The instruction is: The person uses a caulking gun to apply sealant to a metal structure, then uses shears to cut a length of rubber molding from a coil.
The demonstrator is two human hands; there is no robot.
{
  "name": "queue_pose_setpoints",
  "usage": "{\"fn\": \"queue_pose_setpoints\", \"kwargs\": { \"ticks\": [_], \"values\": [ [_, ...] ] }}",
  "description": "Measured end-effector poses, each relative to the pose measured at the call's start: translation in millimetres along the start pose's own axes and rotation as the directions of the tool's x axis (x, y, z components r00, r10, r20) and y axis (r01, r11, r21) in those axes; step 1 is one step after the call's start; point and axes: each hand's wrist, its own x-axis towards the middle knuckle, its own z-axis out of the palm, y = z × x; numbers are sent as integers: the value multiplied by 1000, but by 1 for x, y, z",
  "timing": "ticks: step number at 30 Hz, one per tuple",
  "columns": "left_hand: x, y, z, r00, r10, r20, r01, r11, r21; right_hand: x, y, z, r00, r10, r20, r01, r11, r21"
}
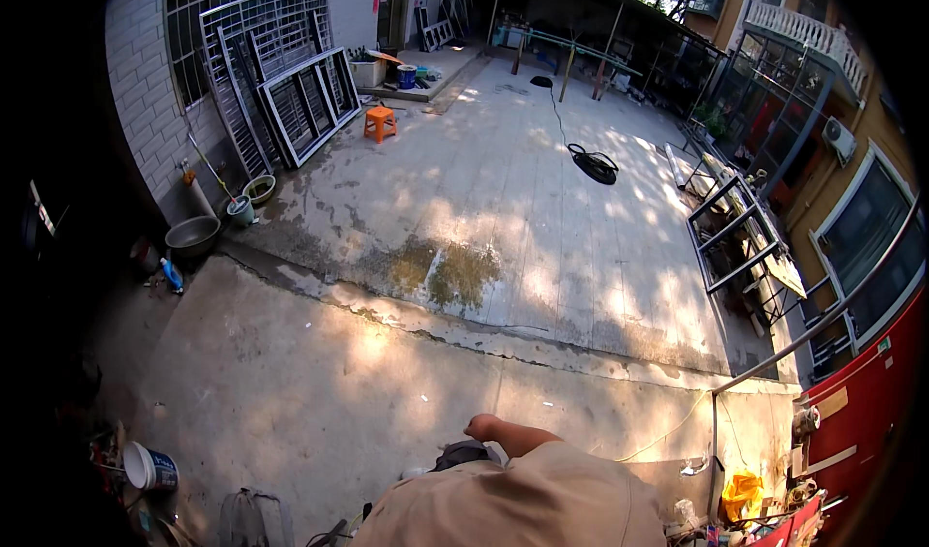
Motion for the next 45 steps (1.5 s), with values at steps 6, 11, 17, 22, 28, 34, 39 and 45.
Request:
{"fn": "queue_pose_setpoints", "kwargs": {
  "ticks": [6,11,17,22,28,34,39,45],
  "values": [
    [1,-2,3,999,-30,-12,30,1000,-5,4,9,3,1000,2,29,-1,1000,-29],
    [-1,-4,6,999,-46,-10,46,999,-7,8,23,8,992,87,93,-91,995,37],
    [2,-8,7,997,-72,-25,71,997,-19,14,25,7,981,128,149,-137,989,58],
    [1,-17,5,995,-91,-28,91,996,-26,20,21,13,997,-6,83,11,999,-52],
    [-8,-34,1,993,-110,-37,109,994,-24,18,10,6,995,-82,51,87,992,-94],
    [-22,-67,-10,988,-142,-66,140,989,-40,20,13,-5,997,-64,48,69,992,-109],
    [-61,-206,-49,960,-123,-251,84,984,-160,22,-11,-22,993,23,120,-40,990,138],
    [-81,-24,-144,902,-430,-52,424,852,307,-2,17,-18,962,115,248,-219,866,449]
  ]
}}
